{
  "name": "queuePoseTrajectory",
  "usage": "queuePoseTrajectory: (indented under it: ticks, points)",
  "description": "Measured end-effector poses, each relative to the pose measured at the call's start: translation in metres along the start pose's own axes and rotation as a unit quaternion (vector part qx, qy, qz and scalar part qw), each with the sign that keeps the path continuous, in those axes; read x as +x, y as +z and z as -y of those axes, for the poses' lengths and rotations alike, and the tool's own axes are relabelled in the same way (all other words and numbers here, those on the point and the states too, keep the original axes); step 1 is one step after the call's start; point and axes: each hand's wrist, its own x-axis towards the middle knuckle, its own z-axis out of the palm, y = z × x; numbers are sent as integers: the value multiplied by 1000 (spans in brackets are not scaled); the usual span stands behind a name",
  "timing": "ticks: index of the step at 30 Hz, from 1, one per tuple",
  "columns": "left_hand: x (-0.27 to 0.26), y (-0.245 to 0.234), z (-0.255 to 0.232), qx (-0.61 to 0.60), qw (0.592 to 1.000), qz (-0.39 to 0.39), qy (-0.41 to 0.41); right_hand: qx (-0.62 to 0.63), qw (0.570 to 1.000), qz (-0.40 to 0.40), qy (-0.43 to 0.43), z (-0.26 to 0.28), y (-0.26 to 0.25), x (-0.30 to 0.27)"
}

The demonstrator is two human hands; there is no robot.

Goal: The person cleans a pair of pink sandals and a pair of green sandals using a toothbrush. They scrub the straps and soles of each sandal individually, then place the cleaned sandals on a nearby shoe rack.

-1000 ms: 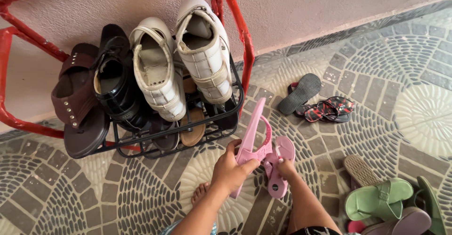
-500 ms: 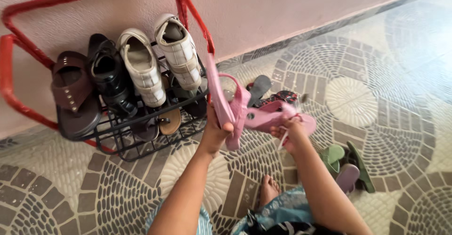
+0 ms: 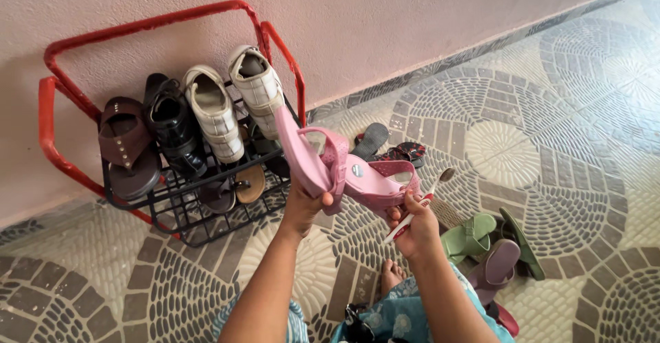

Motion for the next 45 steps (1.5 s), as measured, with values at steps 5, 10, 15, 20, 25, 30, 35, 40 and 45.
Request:
queuePoseTrajectory:
  ticks: [5, 10, 15, 20, 25, 30, 35, 40, 45]
  points:
    - [15, -27, 10, -40, 996, 67, -35, 24, 998, 53, 22, 0, 11, 7]
    - [23, -35, 19, -71, 990, 100, -72, -15, 992, 123, 2, 17, 27, 0]
    - [19, -43, 30, -12, 984, 146, -103, -50, 993, 80, -64, 23, 40, -19]
    - [11, -22, 20, -42, 984, 140, -103, 1, 999, 52, -12, 9, 38, -30]
    - [7, 5, 18, -25, 977, 173, -121, 23, 994, 90, 56, 9, 39, -44]
    - [-3, 18, 46, -45, 971, 192, -137, 131, 984, 80, 89, 10, 45, -57]
    - [-3, 1, 68, -219, 958, 129, -131, -87, 991, 62, 77, 23, 65, -59]
    - [12, -7, 49, -300, 944, 80, -110, -468, 858, -65, -203, 40, 47, -71]
    - [16, 2, 24, -322, 939, 63, -102, -436, 895, 82, -41, 55, 19, -29]
